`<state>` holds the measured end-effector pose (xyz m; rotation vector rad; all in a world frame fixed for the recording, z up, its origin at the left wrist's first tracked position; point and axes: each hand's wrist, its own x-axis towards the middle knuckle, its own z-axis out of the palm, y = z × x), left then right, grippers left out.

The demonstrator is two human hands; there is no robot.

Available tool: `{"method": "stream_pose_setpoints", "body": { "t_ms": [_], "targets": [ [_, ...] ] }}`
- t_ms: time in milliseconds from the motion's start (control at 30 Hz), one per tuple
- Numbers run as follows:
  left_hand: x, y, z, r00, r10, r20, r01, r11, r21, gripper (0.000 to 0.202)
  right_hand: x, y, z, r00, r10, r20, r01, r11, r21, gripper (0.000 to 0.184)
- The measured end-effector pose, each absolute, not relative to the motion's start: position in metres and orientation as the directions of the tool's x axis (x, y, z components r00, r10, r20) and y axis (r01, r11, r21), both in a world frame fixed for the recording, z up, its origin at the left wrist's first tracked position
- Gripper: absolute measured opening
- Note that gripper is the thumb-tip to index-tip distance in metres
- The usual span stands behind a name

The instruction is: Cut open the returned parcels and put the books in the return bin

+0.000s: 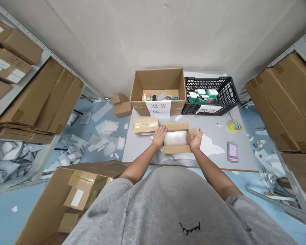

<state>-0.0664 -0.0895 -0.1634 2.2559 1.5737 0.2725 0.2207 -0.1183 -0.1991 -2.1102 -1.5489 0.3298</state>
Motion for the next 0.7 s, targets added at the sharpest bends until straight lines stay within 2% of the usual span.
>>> {"method": "stream_pose_setpoints", "body": {
  "t_ms": [67, 133, 200, 267, 400, 500, 700],
  "targets": [
    [-0.062, -0.086, -0.171, 0.387, 0.919, -0.074, 0.854, -0.327, 0.405, 0.076, 0.22, -0.119, -0.193, 0.379, 0.916, 0.129, 0.846, -0.286, -0.451, 0.074],
    [-0.057, -0.085, -0.178, 0.359, 0.931, -0.068, 0.866, -0.306, 0.395, 0.077, 0.217, -0.12, -0.188, 0.283, 0.951, 0.121, 0.901, -0.221, -0.373, 0.076],
    [-0.054, -0.086, -0.184, 0.358, 0.932, -0.056, 0.867, -0.31, 0.39, 0.083, 0.214, -0.122, -0.188, 0.145, 0.988, 0.049, 0.936, -0.121, -0.331, 0.079],
    [-0.053, -0.089, -0.188, 0.375, 0.926, -0.052, 0.861, -0.327, 0.389, 0.092, 0.211, -0.125, -0.193, 0.118, 0.992, -0.036, 0.938, -0.123, -0.325, 0.084],
    [-0.055, -0.092, -0.191, 0.382, 0.922, -0.062, 0.85, -0.324, 0.416, 0.103, 0.21, -0.131, -0.212, 0.172, 0.979, -0.111, 0.9, -0.202, -0.387, 0.098],
    [-0.056, -0.092, -0.193, 0.367, 0.928, -0.066, 0.842, -0.301, 0.449, 0.101, 0.211, -0.134, -0.221, 0.191, 0.975, -0.115, 0.847, -0.223, -0.483, 0.109],
    [-0.051, -0.096, -0.2, 0.376, 0.925, -0.044, 0.825, -0.314, 0.469, 0.094, 0.218, -0.146, -0.228, 0.204, 0.974, -0.099, 0.758, -0.221, -0.613, 0.095]
  ]
}}
